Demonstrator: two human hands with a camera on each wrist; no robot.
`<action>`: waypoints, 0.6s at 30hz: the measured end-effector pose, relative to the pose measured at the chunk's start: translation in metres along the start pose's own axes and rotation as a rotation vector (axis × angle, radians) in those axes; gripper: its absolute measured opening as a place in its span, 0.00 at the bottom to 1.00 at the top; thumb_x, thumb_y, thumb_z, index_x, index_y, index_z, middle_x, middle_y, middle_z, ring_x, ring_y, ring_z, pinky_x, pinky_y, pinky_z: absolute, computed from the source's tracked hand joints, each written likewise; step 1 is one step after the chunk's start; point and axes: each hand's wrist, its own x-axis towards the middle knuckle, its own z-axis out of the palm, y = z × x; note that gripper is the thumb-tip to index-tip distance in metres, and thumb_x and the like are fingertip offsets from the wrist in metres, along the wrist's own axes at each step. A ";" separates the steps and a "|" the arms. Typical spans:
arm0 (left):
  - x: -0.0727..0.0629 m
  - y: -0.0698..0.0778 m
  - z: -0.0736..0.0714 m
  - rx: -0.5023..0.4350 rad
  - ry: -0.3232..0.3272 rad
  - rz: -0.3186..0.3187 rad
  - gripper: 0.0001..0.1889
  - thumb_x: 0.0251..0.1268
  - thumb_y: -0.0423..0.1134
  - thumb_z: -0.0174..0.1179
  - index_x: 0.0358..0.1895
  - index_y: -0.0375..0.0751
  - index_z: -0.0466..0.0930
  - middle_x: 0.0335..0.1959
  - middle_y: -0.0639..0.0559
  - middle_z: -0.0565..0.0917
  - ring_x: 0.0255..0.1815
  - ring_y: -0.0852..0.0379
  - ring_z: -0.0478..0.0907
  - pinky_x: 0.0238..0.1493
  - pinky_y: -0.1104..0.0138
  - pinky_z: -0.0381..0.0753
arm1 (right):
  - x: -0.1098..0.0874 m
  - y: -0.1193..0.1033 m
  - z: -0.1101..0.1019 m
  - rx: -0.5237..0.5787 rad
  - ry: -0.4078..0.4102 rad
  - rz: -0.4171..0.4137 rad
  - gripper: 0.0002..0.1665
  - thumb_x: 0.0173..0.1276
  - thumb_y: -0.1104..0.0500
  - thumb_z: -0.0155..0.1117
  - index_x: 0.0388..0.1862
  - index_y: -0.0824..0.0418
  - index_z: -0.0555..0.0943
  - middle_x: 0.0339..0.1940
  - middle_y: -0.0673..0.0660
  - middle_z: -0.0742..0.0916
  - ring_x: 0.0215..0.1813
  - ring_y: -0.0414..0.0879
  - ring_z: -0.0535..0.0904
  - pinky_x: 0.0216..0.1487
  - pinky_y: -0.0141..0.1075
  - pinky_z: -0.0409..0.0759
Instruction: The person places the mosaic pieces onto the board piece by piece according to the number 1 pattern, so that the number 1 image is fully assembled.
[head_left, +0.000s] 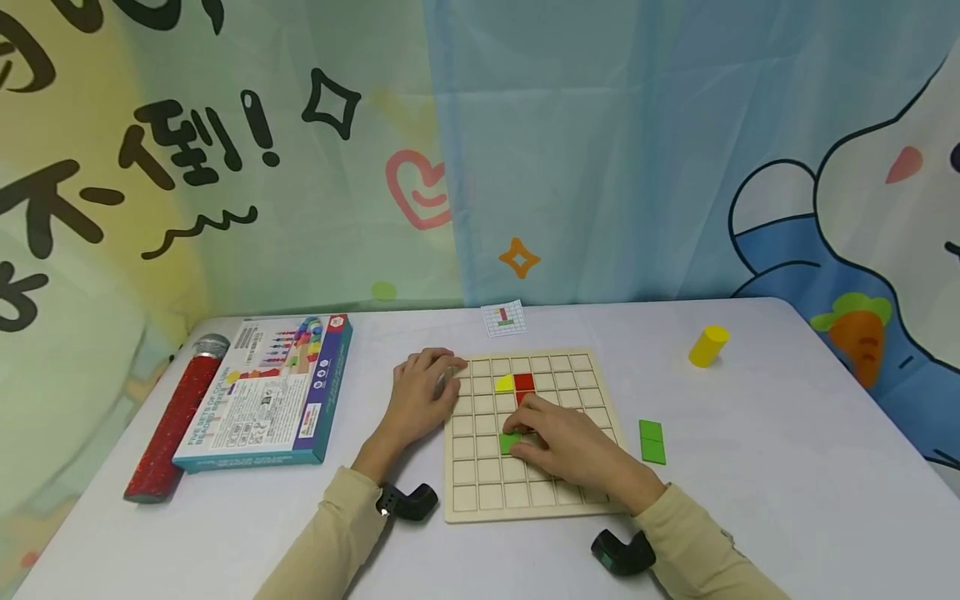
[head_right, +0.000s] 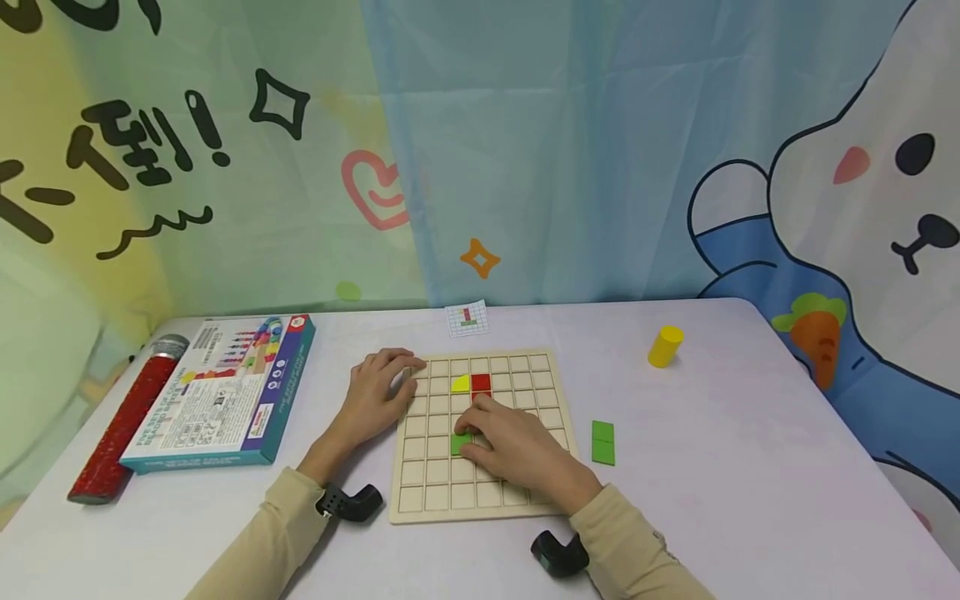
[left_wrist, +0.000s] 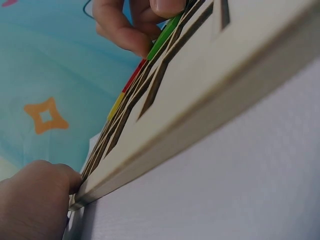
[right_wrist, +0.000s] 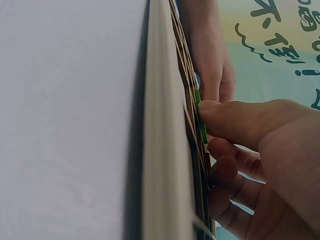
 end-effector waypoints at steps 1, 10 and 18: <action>0.000 0.000 0.000 -0.001 0.000 0.000 0.12 0.65 0.39 0.54 0.50 0.50 0.80 0.57 0.48 0.76 0.56 0.46 0.70 0.55 0.47 0.61 | 0.000 0.000 0.000 0.006 -0.003 0.003 0.12 0.64 0.52 0.64 0.46 0.52 0.81 0.38 0.45 0.77 0.26 0.32 0.67 0.28 0.27 0.67; 0.000 0.000 0.000 -0.004 0.008 0.006 0.12 0.65 0.39 0.54 0.49 0.50 0.81 0.56 0.48 0.77 0.57 0.46 0.70 0.55 0.47 0.61 | 0.000 0.001 0.001 0.029 0.002 0.006 0.12 0.64 0.53 0.64 0.46 0.51 0.80 0.39 0.45 0.77 0.30 0.33 0.68 0.34 0.27 0.70; 0.000 0.000 0.000 -0.007 -0.007 -0.008 0.12 0.65 0.39 0.54 0.50 0.50 0.81 0.57 0.49 0.76 0.57 0.47 0.70 0.56 0.47 0.61 | 0.000 0.000 0.000 0.028 -0.001 -0.006 0.11 0.65 0.53 0.63 0.46 0.51 0.80 0.38 0.45 0.77 0.26 0.32 0.67 0.30 0.26 0.68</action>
